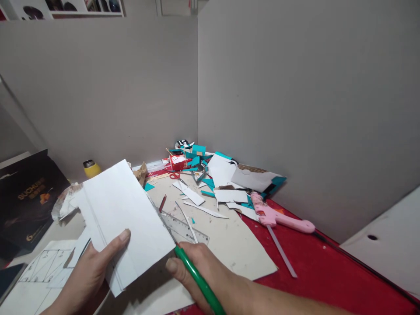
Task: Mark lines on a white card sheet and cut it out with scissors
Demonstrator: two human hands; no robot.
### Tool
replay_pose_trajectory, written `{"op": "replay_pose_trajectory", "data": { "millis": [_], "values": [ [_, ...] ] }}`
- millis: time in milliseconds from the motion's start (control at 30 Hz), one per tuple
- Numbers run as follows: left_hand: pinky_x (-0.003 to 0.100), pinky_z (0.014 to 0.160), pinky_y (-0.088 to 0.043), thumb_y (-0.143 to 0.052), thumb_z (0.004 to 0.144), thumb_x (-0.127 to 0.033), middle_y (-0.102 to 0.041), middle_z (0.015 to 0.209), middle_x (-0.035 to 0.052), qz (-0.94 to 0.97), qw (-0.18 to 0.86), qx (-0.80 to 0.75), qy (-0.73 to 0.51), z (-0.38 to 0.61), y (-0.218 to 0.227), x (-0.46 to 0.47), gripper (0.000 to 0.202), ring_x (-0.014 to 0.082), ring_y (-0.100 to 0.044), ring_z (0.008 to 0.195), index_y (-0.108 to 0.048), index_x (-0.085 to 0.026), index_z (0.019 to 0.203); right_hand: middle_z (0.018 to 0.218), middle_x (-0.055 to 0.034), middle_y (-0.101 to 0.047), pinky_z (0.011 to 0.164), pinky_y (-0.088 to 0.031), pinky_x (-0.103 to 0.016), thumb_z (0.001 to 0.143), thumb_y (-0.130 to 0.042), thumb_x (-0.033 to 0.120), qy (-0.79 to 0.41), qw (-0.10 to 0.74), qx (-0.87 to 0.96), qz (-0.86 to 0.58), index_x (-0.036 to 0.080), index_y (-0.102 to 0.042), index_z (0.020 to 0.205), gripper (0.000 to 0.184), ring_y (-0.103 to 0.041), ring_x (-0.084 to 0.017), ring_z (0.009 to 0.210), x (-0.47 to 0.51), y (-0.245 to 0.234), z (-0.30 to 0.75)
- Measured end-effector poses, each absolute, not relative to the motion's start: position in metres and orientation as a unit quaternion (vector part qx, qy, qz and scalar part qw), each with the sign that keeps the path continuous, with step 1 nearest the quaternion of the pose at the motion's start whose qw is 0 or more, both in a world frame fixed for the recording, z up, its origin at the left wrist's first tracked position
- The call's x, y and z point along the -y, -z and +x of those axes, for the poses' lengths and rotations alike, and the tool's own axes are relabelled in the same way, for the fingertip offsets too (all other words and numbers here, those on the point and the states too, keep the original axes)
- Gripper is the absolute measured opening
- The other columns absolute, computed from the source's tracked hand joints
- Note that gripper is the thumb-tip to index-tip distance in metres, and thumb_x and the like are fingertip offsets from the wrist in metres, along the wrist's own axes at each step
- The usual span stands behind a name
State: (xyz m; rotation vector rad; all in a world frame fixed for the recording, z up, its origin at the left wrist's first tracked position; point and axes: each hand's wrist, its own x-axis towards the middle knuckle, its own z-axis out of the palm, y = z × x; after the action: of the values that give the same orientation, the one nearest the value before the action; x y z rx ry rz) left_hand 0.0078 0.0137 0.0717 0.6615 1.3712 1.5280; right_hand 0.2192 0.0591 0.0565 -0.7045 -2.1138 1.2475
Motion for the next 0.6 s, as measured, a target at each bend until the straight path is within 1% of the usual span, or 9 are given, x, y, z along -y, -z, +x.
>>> {"op": "replay_pose_trajectory", "data": {
  "millis": [67,167,233,333,467,600],
  "values": [
    [0.053,0.097,-0.049,-0.081,0.065,-0.027,-0.072,0.118,0.0153,0.272,0.466,-0.563,-0.626,0.007,-0.072,-0.014,0.069,0.0414,-0.061,0.115,-0.060,-0.018,0.130,0.083,-0.0093,-0.068,0.072,-0.052,-0.034,0.092,-0.024,0.072,-0.469,0.285,0.790,-0.274,0.016,-0.062,0.083,0.068,-0.059,-0.021,0.076,-0.059,-0.057,0.220],
    [0.052,0.100,-0.047,-0.081,0.065,-0.028,-0.072,0.118,0.0156,0.279,0.460,-0.565,-0.625,0.007,-0.072,-0.015,0.069,0.0408,-0.059,0.118,-0.060,-0.017,0.130,0.078,-0.0070,-0.064,0.067,-0.050,-0.031,0.092,-0.023,0.071,-0.448,0.275,0.805,-0.276,0.016,-0.058,0.080,0.067,-0.055,-0.018,0.069,-0.061,-0.057,0.220],
    [0.052,0.100,-0.046,-0.081,0.066,-0.028,-0.072,0.117,0.0158,0.280,0.464,-0.564,-0.623,0.007,-0.072,-0.015,0.070,0.0405,-0.059,0.118,-0.059,-0.016,0.131,0.074,-0.0040,-0.060,0.065,-0.047,-0.029,0.094,-0.025,0.068,-0.433,0.275,0.816,-0.266,0.017,-0.056,0.078,0.062,-0.051,-0.016,0.065,-0.062,-0.056,0.220],
    [0.052,0.098,-0.048,-0.081,0.066,-0.028,-0.073,0.116,0.0156,0.279,0.467,-0.560,-0.625,0.005,-0.072,-0.015,0.071,0.0407,-0.059,0.118,-0.058,-0.017,0.132,0.074,-0.0023,-0.058,0.068,-0.047,-0.028,0.097,-0.026,0.062,-0.419,0.281,0.823,-0.259,0.018,-0.054,0.079,0.055,-0.050,-0.015,0.065,-0.063,-0.053,0.220],
    [0.052,0.097,-0.049,-0.081,0.065,-0.029,-0.073,0.115,0.0155,0.280,0.471,-0.561,-0.620,0.006,-0.076,-0.013,0.074,0.0404,-0.059,0.118,-0.056,-0.017,0.134,0.075,-0.0045,-0.059,0.068,-0.048,-0.029,0.095,-0.024,0.066,-0.417,0.280,0.826,-0.256,0.017,-0.056,0.082,0.060,-0.052,-0.017,0.067,-0.064,-0.051,0.221],
    [0.052,0.096,-0.050,-0.081,0.067,-0.034,-0.072,0.116,0.0168,0.268,0.500,-0.553,-0.610,0.010,-0.085,-0.011,0.076,0.0397,-0.063,0.112,-0.054,-0.016,0.136,0.076,-0.0055,-0.060,0.068,-0.049,-0.030,0.094,-0.021,0.069,-0.425,0.286,0.823,-0.245,0.015,-0.059,0.083,0.066,-0.051,-0.017,0.067,-0.065,-0.052,0.222]
  ]
}}
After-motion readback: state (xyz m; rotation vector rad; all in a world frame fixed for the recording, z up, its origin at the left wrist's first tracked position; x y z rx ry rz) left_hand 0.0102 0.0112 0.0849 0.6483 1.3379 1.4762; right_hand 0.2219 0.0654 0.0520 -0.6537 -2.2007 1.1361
